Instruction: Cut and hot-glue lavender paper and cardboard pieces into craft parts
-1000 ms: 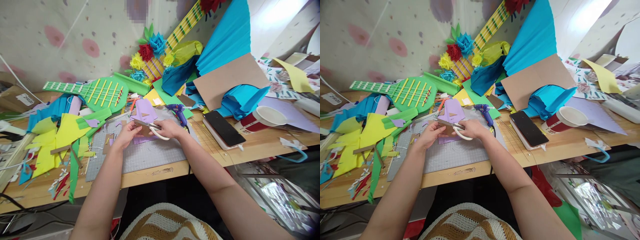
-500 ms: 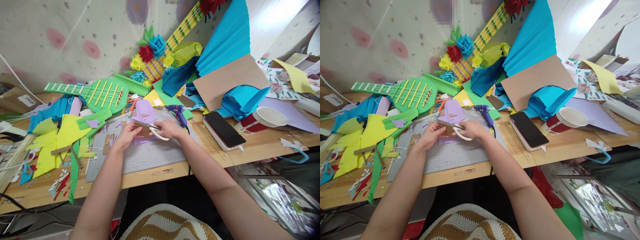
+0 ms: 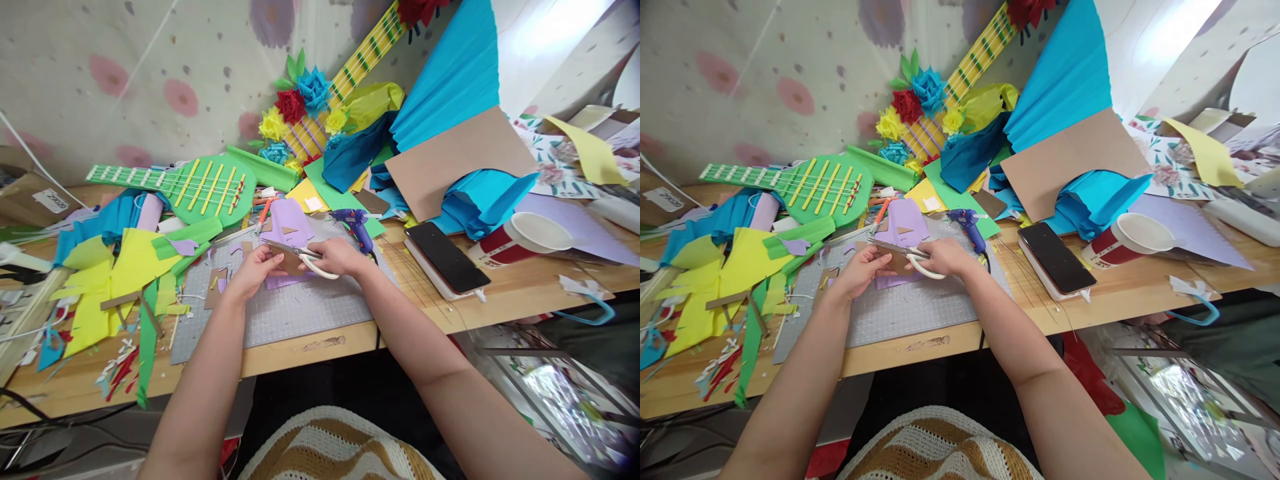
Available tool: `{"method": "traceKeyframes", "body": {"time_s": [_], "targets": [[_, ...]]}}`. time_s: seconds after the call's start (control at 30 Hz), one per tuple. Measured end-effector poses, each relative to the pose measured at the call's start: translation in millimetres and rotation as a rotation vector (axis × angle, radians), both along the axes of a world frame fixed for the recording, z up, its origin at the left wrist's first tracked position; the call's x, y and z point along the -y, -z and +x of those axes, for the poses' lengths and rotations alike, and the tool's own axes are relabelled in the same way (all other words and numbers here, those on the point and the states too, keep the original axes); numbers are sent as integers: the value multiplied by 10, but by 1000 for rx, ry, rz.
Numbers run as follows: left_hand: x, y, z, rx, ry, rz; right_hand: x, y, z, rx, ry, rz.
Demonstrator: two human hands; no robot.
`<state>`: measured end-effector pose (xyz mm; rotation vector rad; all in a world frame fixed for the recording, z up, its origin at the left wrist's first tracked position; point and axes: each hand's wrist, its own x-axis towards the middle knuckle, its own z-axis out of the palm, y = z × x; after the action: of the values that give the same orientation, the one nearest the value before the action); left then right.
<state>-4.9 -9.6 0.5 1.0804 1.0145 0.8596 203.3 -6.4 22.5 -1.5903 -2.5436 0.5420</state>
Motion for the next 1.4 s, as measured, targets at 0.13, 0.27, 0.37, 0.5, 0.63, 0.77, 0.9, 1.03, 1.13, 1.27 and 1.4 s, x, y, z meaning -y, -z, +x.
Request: {"method": "traceKeyframes", "body": {"time_s": [0.13,0.27,0.37,0.5,0.63,0.77,0.9,1.03,1.13,1.27,1.4], "targets": [[6,-17,1,-6,0,1,-2,3,3,-10,0,-8],[10,-37,1,-30,9,6,-21,35,9,-34,1,-19],[7,-38,-2,-45,19,15,-28,60,24,-79,-5,-34],[5,-32,-2,-51,31,20,-16,64,45,-114,-17,-20],[11,-25,9,-40,34,17,0,50,37,-34,-31,-37],[12,-20,14,-26,20,20,8,48,17,7,-44,-22],[11,-24,16,-28,7,5,9,51,9,15,-40,-5],[13,-29,15,-29,-3,4,12,52,4,-3,-15,11],[14,-33,12,-31,-11,6,15,45,-3,-22,-12,18],[17,-40,14,-25,-14,2,14,26,-7,-38,3,4],[19,-41,21,-30,-22,-7,11,25,-7,-59,9,-10]]}}
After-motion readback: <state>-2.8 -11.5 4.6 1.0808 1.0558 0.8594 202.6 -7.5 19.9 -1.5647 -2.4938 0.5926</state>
